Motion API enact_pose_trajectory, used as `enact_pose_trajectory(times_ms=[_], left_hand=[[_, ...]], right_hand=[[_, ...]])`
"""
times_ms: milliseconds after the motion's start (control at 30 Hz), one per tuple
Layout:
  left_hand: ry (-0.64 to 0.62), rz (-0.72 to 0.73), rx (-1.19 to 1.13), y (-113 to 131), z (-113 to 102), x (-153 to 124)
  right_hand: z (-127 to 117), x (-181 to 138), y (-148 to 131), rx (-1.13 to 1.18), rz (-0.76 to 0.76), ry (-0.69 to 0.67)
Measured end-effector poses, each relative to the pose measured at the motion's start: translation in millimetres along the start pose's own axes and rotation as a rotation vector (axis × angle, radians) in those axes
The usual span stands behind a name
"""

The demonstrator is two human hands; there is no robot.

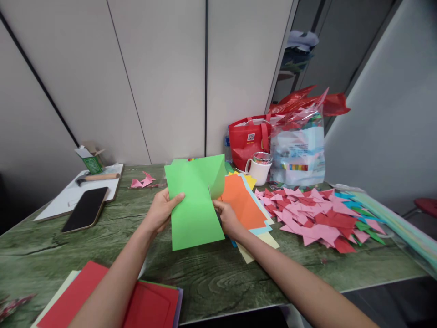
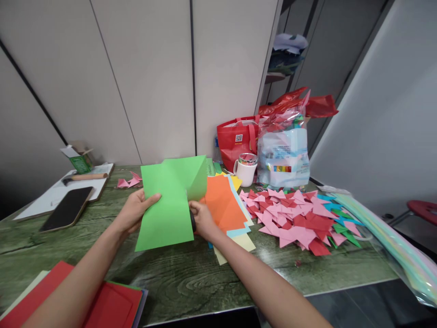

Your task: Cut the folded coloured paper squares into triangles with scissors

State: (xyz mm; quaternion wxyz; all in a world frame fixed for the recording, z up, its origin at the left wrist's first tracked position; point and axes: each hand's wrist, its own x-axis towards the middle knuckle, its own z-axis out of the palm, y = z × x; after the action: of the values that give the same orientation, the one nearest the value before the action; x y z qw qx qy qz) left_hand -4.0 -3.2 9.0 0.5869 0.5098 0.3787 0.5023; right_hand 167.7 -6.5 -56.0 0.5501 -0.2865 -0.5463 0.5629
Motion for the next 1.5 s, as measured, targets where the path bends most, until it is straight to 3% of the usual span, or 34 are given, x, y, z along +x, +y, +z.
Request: enact_pose_trajectory(times_ms=[333,1500], left_hand=[[-0.073,-0.025,0.023,-1.0,-0.2,-1.1],[-0.071,-0.027,-0.007,4.9,2.8,-3.1]], right_hand=[[-0.8,0.4,-0.6,0.026,-0.037,-0.048],[-4.2,2.0,3.1,0.006,-0.015,-0.019]])
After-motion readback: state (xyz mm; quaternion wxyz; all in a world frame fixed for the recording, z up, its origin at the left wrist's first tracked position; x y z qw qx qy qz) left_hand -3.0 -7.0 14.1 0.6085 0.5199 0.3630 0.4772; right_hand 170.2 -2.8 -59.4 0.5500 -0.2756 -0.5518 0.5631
